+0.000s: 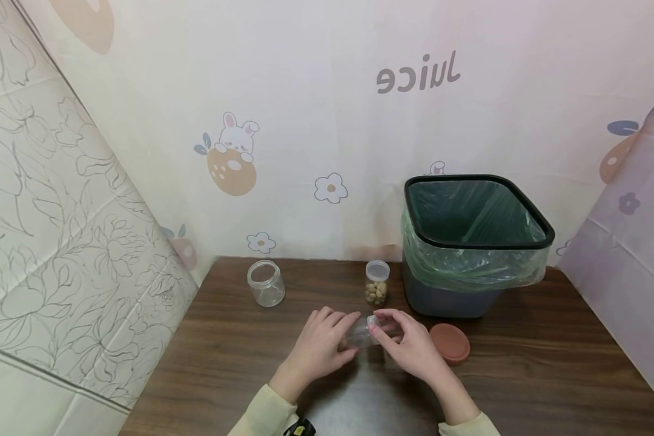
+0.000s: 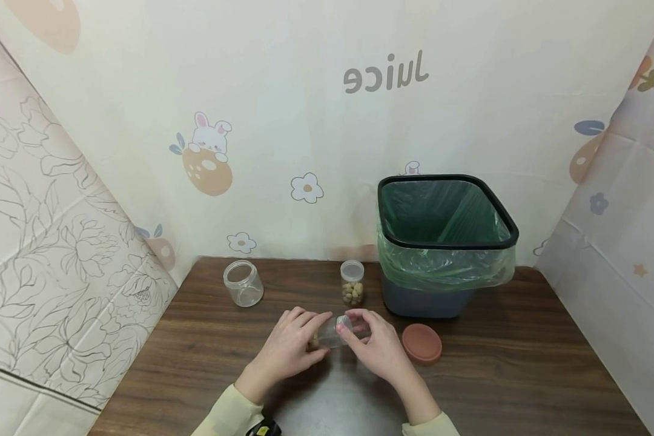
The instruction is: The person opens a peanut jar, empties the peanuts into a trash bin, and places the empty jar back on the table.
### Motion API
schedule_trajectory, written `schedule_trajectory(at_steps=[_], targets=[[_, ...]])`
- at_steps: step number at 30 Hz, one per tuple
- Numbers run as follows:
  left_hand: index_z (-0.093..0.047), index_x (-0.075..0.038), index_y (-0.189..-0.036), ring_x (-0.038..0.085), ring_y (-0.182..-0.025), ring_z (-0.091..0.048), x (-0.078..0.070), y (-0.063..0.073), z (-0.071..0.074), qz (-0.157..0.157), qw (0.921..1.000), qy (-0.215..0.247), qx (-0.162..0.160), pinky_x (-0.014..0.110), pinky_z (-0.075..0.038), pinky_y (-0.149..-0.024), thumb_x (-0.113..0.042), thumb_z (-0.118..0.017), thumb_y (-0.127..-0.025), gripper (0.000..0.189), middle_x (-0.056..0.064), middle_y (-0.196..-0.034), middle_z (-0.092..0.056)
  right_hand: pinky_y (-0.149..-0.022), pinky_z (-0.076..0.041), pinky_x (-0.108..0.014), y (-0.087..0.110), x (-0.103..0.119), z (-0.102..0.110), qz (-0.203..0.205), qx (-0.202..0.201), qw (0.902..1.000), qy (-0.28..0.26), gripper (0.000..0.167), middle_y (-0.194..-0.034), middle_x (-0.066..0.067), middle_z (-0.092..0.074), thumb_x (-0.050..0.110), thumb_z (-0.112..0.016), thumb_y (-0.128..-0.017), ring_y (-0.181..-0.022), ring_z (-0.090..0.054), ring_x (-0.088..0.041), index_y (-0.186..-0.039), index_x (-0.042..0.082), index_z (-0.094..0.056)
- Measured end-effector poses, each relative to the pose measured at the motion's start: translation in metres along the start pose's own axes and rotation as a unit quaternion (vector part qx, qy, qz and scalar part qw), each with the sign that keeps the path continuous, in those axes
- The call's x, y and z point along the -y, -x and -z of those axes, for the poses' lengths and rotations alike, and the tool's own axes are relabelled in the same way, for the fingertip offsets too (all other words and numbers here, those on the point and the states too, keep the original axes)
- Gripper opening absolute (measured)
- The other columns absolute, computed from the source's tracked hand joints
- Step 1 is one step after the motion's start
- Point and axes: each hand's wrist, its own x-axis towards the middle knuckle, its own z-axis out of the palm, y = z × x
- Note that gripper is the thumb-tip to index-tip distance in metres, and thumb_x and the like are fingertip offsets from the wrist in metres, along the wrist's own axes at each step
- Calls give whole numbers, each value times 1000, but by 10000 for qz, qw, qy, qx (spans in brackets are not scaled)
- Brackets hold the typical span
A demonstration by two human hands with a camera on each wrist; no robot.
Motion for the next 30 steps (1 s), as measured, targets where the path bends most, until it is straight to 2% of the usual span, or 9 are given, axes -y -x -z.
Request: schedule_trajectory(at_steps=[5, 16, 24, 30], targets=[[-71, -20, -142, 18, -105, -65, 0, 0, 0, 16, 10000, 11, 15, 42, -54, -89, -42, -97, -80, 70, -5, -116, -76, -82, -60, -26, 0, 0, -1, 22, 6, 10000, -20, 38, -119, 1, -72, 42, -78, -102, -110, -73, -14, -132, 19, -73], [-70, -19, -142, 17, -104, -64, 1, 0, -1, -19, 10000, -24, -5, 40, -53, -88, -43, -97, -80, 72, -5, -116, -76, -82, -60, -26, 0, -1, -1, 68, 58, 10000, -9, 37, -123, 1, -71, 39, -80, -101, -110, -73, -14, -132, 20, -73], [-70, -19, -142, 18, -105, -65, 1, 0, -1, -25, 10000, -12, 25, 40, -53, -88, -44, -97, -80, 72, -4, -117, -76, -83, -61, -25, 1, -1, 2, 290, 141, 9994, -146, 43, -127, -4, -71, 35, -81, -101, -109, -74, -17, -136, 13, -71], [-70, -19, -143, 18, -106, -65, 0, -1, 1, 61, 9999, 42, 143, 42, -54, -90, -44, -96, -82, 71, -3, -117, -76, -85, -61, -25, 0, -1, 2, 236, 181, 9993, -223, 48, -128, -4, -71, 35, -84, -99, -108, -74, -15, -138, 11, -70]])
